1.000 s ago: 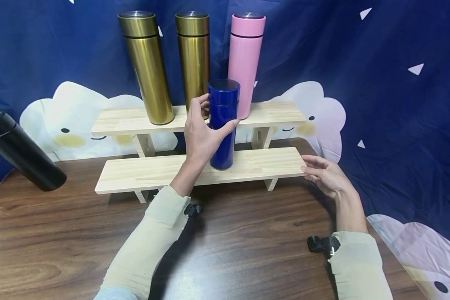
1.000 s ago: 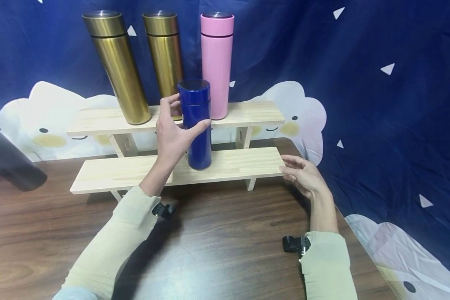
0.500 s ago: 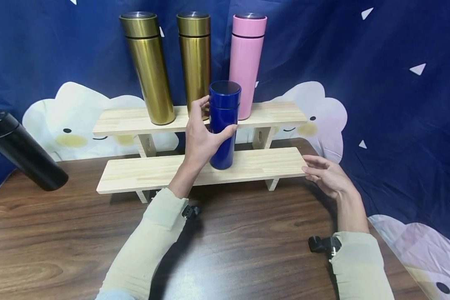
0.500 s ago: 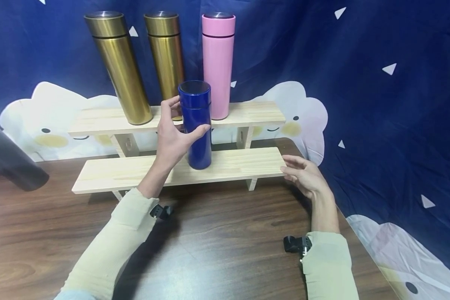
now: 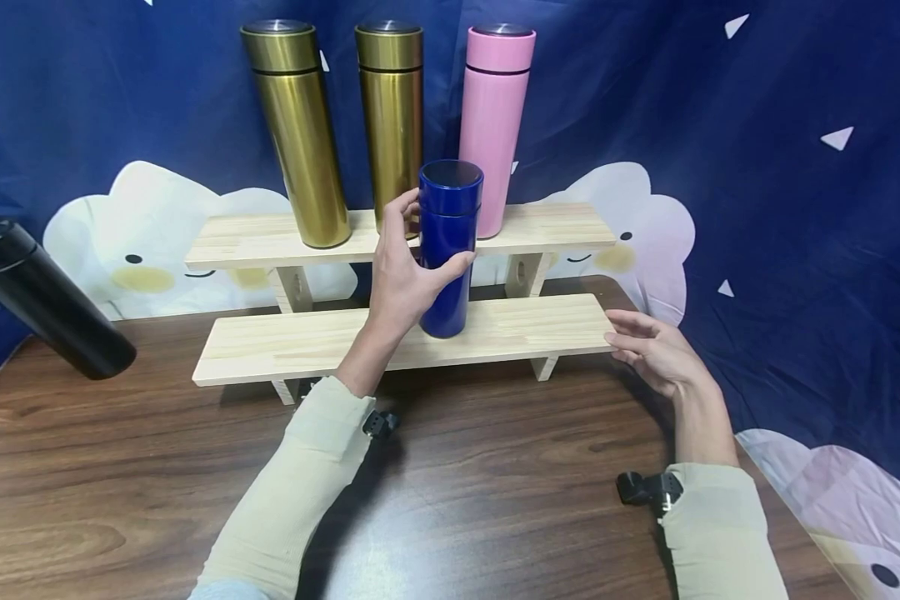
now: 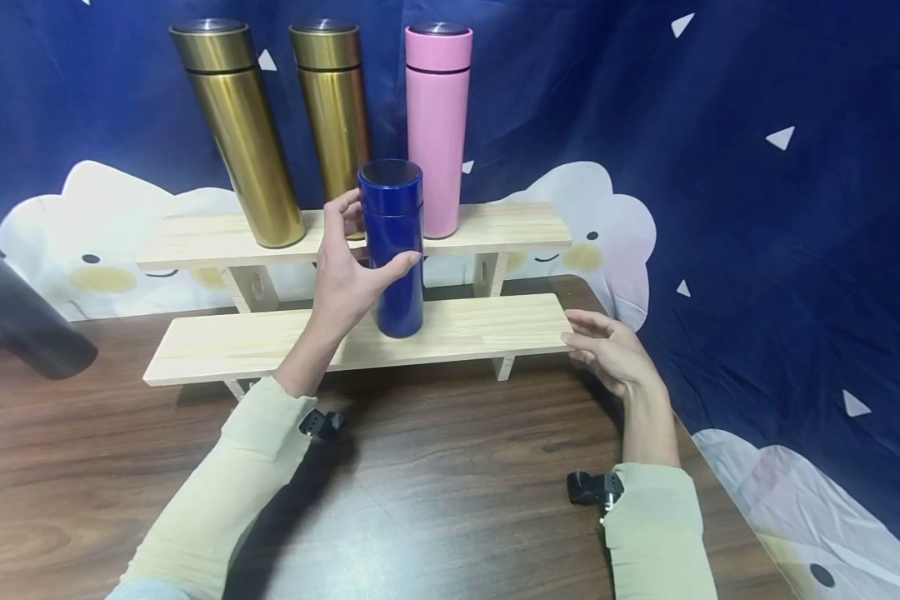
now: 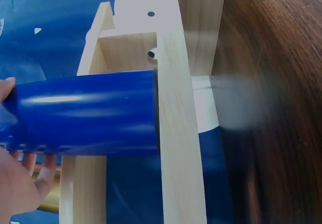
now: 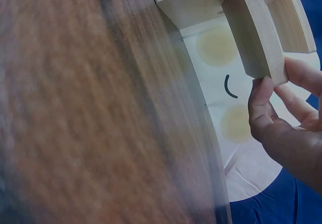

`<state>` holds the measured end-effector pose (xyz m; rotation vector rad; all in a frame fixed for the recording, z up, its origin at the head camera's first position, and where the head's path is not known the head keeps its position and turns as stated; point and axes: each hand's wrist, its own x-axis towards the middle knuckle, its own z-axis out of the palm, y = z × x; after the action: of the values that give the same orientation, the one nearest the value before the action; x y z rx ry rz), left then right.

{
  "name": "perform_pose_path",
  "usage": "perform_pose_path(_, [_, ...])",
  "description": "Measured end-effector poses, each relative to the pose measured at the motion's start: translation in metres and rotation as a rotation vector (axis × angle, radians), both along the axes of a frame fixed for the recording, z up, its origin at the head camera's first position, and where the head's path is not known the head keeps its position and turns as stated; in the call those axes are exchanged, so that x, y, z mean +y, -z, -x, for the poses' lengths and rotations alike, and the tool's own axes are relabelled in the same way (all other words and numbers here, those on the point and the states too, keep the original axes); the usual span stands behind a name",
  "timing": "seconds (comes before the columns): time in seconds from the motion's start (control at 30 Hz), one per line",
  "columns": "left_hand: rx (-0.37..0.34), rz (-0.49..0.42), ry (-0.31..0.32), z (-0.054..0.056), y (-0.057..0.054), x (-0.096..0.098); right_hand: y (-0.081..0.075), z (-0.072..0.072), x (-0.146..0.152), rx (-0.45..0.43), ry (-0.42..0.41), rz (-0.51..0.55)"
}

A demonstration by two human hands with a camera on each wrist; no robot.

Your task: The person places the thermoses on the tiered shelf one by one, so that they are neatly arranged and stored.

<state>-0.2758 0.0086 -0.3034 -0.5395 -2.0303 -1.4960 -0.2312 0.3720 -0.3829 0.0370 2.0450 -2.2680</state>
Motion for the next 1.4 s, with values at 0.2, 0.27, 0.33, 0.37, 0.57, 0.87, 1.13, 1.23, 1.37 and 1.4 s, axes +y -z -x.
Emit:
perform_pose_path(0.2, [0.047, 0.053, -0.016, 0.003, 0.003, -0.006, 0.0, 0.0, 0.0, -0.004, 0.0, 0.0])
perform_pose_path(0.27, [0.075, 0.07, -0.032, 0.004, 0.005, -0.009, 0.001, 0.0, 0.0, -0.002, -0.002, 0.0])
perform_pose_path(0.33, [0.109, 0.091, -0.057, 0.005, 0.006, -0.013, 0.001, 0.0, 0.0, 0.002, -0.005, 0.006])
perform_pose_path(0.37, [0.129, 0.108, -0.072, 0.005, 0.007, -0.015, 0.001, 0.0, 0.001, 0.005, -0.006, 0.008])
perform_pose_path(0.57, [0.246, 0.254, -0.16, 0.005, 0.007, -0.028, 0.001, 0.0, 0.002, 0.018, -0.014, 0.017])
perform_pose_path(0.87, [0.328, 0.41, -0.266, 0.002, 0.01, -0.05, 0.001, 0.0, 0.001, 0.018, -0.021, 0.015])
perform_pose_path(1.13, [0.414, 0.499, -0.365, 0.0, 0.016, -0.078, 0.002, 0.001, -0.001, 0.018, -0.024, 0.003])
perform_pose_path(1.23, [0.445, 0.547, -0.399, 0.0, 0.017, -0.087, 0.002, 0.0, -0.001, 0.014, -0.022, 0.001])
perform_pose_path(1.37, [0.456, 0.586, -0.431, -0.001, 0.017, -0.095, 0.002, 0.0, 0.0, 0.018, -0.02, 0.001])
perform_pose_path(1.4, [0.455, 0.588, -0.437, -0.001, 0.017, -0.097, 0.001, -0.001, 0.0, 0.019, -0.02, 0.001])
